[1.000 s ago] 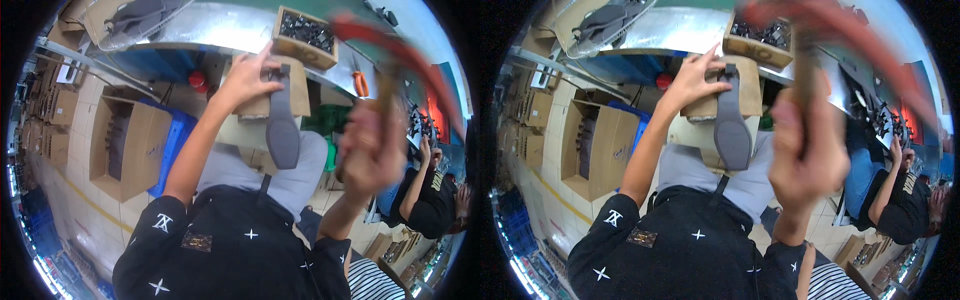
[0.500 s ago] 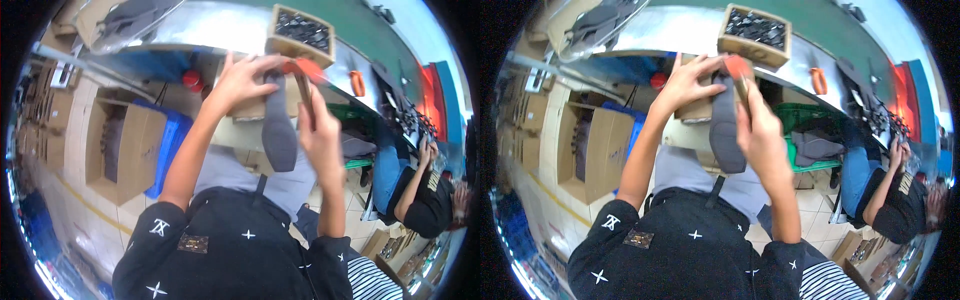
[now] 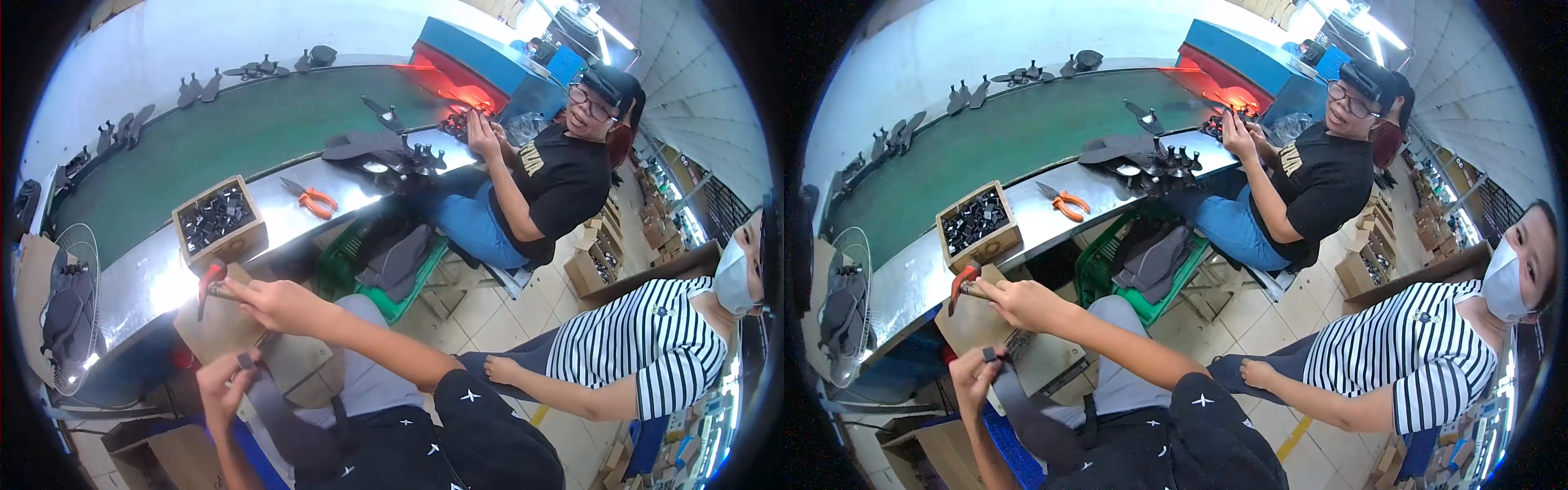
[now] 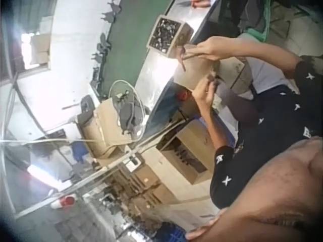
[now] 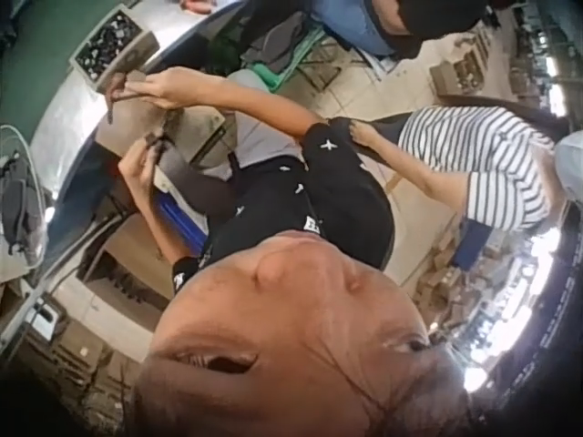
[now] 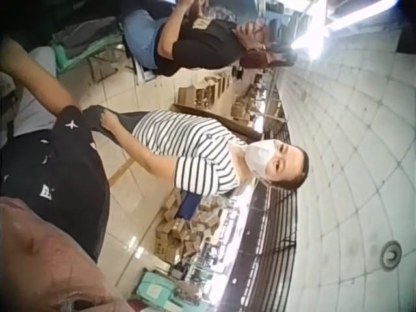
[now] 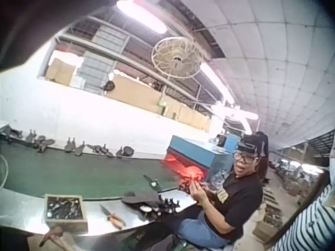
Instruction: Hammering tacks into shoe components and trimming materials with scissors at a factory workbench.
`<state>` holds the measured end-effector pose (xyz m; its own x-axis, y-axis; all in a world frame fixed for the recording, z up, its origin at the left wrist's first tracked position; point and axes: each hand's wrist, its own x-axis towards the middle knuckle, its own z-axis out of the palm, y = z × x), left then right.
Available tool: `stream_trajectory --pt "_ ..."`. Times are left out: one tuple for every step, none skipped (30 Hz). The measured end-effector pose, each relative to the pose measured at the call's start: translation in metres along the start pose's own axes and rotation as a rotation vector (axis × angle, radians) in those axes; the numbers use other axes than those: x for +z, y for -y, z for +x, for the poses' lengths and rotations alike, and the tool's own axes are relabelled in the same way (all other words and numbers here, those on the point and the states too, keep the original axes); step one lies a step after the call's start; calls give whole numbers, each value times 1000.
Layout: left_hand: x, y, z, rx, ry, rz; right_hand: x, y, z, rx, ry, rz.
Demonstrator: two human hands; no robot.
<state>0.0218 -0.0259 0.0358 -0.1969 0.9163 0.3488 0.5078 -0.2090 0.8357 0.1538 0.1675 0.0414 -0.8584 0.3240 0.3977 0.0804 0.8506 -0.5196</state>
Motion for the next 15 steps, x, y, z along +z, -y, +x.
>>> stream_trajectory --pt "4 -13 -6 -121 5 -68 6 -6 1 -99 18 -86" --pt "7 -22 -12 -198 -10 -109 13 -12 1 -200 39 -167" --pt "9 -30 -18 -239 -21 -120 19 -14 3 -259 117 -193" --pt "8 -37 -26 -288 -38 -126 24 -14 7 -275 126 -166" --pt "8 -40 -32 -293 -44 -151 28 -17 10 -350 143 -188" --pt "7 -42 -37 -313 -58 -173 34 -14 14 -428 163 -196" --pt "8 -50 -41 -400 -63 -228 34 -8 14 -393 192 -269" --pt "12 -43 -43 -446 -72 -298 32 -6 12 -363 248 -330" --pt "19 -51 -35 -401 -75 -381 25 -8 4 -331 152 -366" --pt "21 -50 -28 -477 44 -408 12 -7 -7 -292 97 -354" --pt "23 -55 -26 -473 35 -451 7 -1 -14 -251 29 -102" --pt "27 -57 -28 -442 35 -515 0 19 -22 -83 39 275" --pt "29 -62 -32 -479 35 -574 -4 33 -35 51 87 622" --pt "31 -64 -35 -502 42 -637 6 36 -57 254 149 1007" --pt "36 -60 -43 -517 13 -700 21 42 -72 255 145 1151"
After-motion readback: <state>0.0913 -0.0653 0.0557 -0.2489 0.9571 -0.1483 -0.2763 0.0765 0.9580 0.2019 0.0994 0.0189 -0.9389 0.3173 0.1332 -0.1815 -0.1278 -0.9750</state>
